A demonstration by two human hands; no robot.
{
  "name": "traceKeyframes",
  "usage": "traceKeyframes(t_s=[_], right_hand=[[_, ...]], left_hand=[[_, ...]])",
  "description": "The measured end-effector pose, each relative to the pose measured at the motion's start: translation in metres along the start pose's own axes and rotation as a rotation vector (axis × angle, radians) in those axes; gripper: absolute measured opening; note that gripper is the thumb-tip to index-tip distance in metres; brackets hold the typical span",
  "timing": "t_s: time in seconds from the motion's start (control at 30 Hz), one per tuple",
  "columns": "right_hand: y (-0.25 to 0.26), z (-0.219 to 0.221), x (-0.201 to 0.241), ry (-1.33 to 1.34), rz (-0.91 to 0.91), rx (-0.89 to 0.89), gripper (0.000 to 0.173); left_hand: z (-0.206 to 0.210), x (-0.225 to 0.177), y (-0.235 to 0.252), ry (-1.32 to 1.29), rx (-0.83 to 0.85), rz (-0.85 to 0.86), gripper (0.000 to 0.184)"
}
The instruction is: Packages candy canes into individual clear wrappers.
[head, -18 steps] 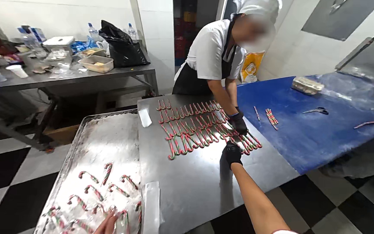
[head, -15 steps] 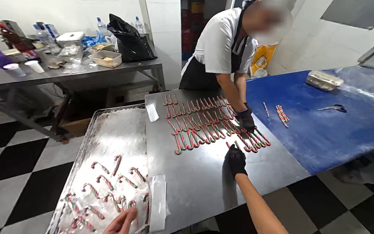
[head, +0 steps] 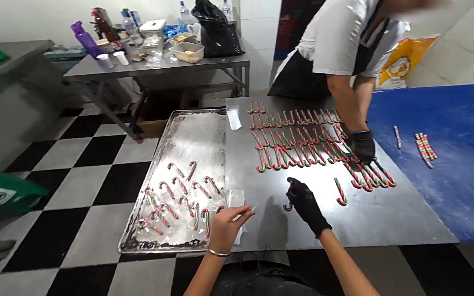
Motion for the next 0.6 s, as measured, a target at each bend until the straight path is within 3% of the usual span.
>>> traceKeyframes(t_s=[0.1, 0.2, 0.3, 0.4, 0.47, 0.53, 0.6], right_hand=[[-0.038, -0.019, 0.086, 0.498, -0.256, -0.242, 0.046], [-0.071, -0.03, 0.148, 0.447, -0.525, -0.388, 0.057], [-0.082, -0.011, 0.159, 0.37, -0.623, -0.393, 0.044], [-0.083, 0.01, 0.154, 0.161, -0.636, -0.279, 0.032], [-0.083, 0.027, 0.145, -0.007, -0.553, -0.002, 0.051], [-0.086, 0.036, 0.132, 0.155, -0.39, 0.151, 0.062], [-0.085, 0.039, 0.116, 0.302, -0.293, 0.19, 0.044]], left_hand=[[0.0, -0.005, 0.003, 0.022, 0.011, 0.081, 0.025], [-0.004, -0.015, 0.003, 0.019, 0.013, 0.14, 0.025], [-0.008, -0.028, 0.0, -0.037, 0.013, 0.198, 0.023], [-0.01, -0.035, -0.002, -0.15, 0.041, 0.184, 0.018], [-0.005, -0.035, -0.006, -0.212, 0.051, 0.142, 0.014], [0.006, -0.034, -0.011, -0.241, 0.137, 0.115, 0.012], [0.013, -0.026, -0.013, -0.199, 0.2, 0.047, 0.018]])
Point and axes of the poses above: each hand's wrist, its own y-axis towards the middle knuckle, its own z-axis out of the palm, x = y × z, the point moved 6 cm from there along y, towards the middle knuckle, and after that the axes turned 14 degrees about -z, right-handed, at the moved point
